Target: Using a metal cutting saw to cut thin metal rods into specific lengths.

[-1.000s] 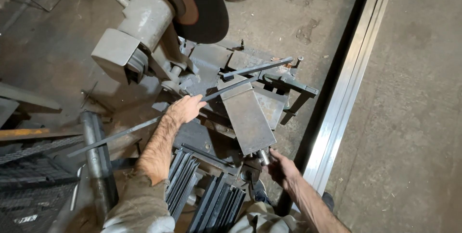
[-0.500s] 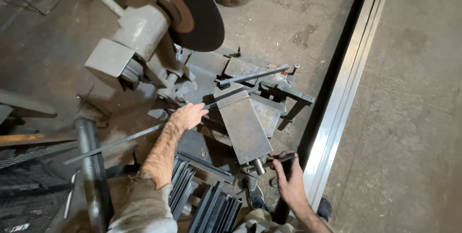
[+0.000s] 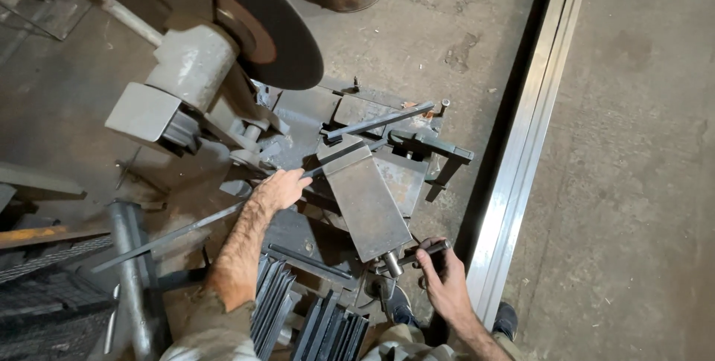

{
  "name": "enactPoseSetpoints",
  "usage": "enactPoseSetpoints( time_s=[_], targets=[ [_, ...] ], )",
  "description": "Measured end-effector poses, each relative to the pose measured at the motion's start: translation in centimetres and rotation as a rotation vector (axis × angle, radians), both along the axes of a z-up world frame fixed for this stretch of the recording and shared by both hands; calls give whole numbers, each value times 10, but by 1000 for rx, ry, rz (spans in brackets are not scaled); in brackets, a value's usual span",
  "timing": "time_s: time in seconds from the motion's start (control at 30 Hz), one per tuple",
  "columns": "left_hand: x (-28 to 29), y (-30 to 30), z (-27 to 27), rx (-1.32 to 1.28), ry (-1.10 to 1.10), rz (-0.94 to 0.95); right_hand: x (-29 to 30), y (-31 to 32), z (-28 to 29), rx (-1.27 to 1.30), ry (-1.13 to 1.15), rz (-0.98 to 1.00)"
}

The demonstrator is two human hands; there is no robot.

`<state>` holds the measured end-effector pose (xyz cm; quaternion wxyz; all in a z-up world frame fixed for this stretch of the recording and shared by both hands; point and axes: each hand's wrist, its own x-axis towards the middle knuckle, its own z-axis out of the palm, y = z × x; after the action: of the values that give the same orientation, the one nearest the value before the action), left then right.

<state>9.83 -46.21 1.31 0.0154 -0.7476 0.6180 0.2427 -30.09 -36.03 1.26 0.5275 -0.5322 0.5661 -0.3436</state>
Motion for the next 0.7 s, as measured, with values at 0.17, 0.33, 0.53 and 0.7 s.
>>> enactPoseSetpoints(
  time_s=[0.17,0.33,0.53,0.7],
  targets=[
    [-15,-10,18,29,43,65,-4,-3,-15,-77,-23,-21],
    [-81,-15,47,-785,-13,125,-3,-8,1,167,-22,-11],
    [-145,-85,5,-765,-53,-202,-15,-14,-5,-35,-55,135],
    [-145,-102,-30,-750,-65,-139,-30,-29,3,20,-152,261]
  ],
)
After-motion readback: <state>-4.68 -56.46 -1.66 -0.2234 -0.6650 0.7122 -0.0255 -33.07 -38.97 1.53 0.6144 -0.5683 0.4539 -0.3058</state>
